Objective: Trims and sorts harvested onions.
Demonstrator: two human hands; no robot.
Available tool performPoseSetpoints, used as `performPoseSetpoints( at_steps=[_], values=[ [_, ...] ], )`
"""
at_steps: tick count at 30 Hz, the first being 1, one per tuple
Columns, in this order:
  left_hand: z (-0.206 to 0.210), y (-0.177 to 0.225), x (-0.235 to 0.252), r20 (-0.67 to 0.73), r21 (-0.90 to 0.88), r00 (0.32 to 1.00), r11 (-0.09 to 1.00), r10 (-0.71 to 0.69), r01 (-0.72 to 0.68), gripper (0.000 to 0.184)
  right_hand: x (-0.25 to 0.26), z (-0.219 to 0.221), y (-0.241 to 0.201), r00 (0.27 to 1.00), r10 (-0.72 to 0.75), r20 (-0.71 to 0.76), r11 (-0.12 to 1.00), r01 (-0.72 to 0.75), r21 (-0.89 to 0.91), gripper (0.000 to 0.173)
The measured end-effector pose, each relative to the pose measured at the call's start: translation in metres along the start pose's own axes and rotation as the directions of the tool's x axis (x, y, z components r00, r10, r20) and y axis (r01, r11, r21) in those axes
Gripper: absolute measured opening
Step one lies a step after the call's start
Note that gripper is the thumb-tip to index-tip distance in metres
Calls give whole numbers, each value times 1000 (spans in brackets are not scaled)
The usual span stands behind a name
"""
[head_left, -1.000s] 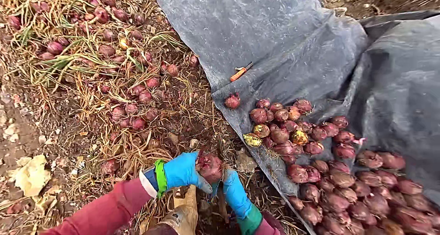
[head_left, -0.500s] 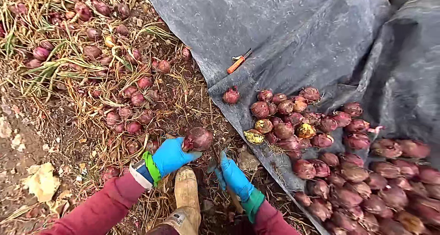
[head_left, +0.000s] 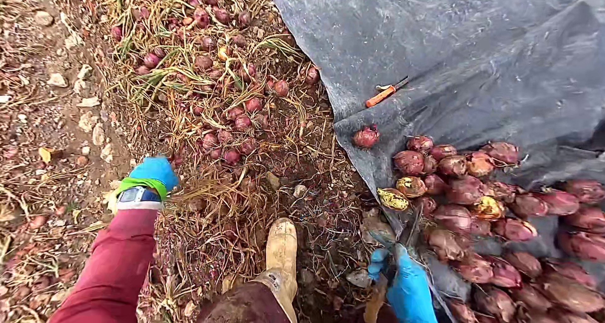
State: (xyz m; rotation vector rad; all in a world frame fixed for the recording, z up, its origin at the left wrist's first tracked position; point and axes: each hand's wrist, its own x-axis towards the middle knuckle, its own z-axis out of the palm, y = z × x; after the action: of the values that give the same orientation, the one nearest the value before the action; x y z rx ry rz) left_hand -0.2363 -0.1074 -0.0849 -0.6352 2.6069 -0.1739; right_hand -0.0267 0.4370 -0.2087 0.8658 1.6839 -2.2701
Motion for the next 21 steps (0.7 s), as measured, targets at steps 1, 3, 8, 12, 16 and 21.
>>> performPoseSetpoints(
  at_steps=[1, 3, 8, 12, 16, 21],
  values=[
    [6, -10, 4, 28, 68, 998, 996, -63, 61, 61, 0, 8, 6, 997, 76, 14, 997, -76, -22, 47],
    [19, 7, 3, 24, -49, 999, 999, -21, 22, 58, 5, 31, 22, 980, 195, 47, 979, -192, -74, 34],
    [83, 124, 30, -78, -298, 996, 952, 48, -70, 50, 17, 80, 43, 936, 315, 156, 930, -271, -249, 28],
    [116, 137, 84, 46, -282, 998, 957, -53, 64, 88, 15, 81, 31, 929, 341, 143, 914, -292, -283, 30],
    [117, 141, 99, 178, -177, 982, 980, -58, 90, 93, 15, 75, 34, 927, 376, -8, 876, -358, -324, 53],
    [82, 119, 34, 93, -591, 952, 786, 291, -183, 90, 6, 77, 52, 942, 334, -1, 923, -328, -199, 73]
  ],
)
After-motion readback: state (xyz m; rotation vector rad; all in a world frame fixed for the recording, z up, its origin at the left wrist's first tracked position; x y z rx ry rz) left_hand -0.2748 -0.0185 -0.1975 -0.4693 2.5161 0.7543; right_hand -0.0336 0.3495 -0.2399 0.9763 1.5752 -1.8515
